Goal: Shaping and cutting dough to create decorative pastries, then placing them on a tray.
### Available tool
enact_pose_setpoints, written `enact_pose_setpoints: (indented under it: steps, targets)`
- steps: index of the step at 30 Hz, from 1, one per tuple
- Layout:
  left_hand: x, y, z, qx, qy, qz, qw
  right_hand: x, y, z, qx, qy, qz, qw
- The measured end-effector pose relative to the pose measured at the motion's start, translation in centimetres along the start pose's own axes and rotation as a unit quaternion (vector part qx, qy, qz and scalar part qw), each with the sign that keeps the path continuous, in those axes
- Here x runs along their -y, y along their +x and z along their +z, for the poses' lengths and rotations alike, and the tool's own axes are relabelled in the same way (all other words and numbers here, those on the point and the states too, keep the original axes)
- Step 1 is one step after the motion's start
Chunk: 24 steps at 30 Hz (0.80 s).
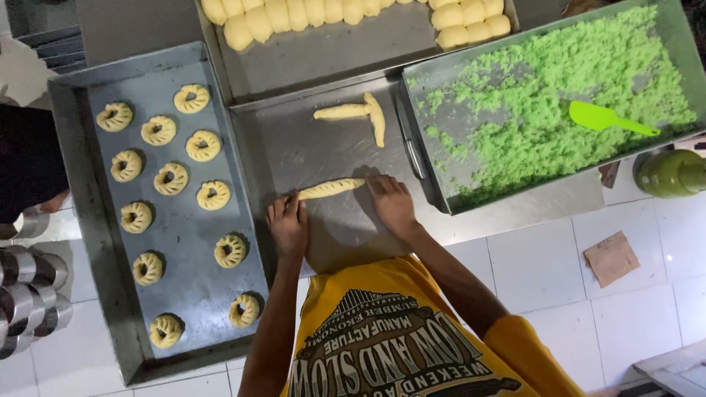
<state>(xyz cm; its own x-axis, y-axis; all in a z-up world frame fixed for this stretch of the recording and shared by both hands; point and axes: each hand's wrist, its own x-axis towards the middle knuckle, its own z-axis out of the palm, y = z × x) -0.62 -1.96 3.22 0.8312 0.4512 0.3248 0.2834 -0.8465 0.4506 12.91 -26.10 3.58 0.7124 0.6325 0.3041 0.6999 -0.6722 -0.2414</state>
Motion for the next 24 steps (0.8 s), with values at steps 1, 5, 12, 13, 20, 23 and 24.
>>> enact_pose_setpoints:
  steps: [1,5,12,13,20,23,24]
  targets:
    - [0.2,0.0,0.3,-0.002,0.000,-0.001,1.000,-0.2,0.1,1.1,-0.001,0.000,-0.002,1.000]
    - [1.2,0.9,1.6,-0.008,-0.066,-0.052,0.996,-0.9,2.3,2.9,0.038,0.038,0.002,0.999]
    - [4.6,-0.9,5.9,-0.038,-0.545,-0.248,0.800,-3.5,1.1,2.3,0.060,0.405,0.194,0.891]
    - [4.1,-0.9,4.9,-0.039,-0.545,-0.251,0.799,-3.6,1.0,1.0,0.063,0.405,0.193,0.891]
    - [0.8,-1.7,0.1,-0.017,-0.418,-0.193,0.887,-5.3,-4.1,-0.7,0.041,0.262,0.234,0.935]
    - [0.3,-4.1,-0.3,0.079,-0.107,-0.056,0.990,-4.5,-7.8,-0.3,0.092,0.097,0.127,0.983]
    - [0.3,-4.5,0.0,0.130,0.035,0.043,0.990,-4.3,-8.1,-0.4,0.138,0.024,0.057,0.988]
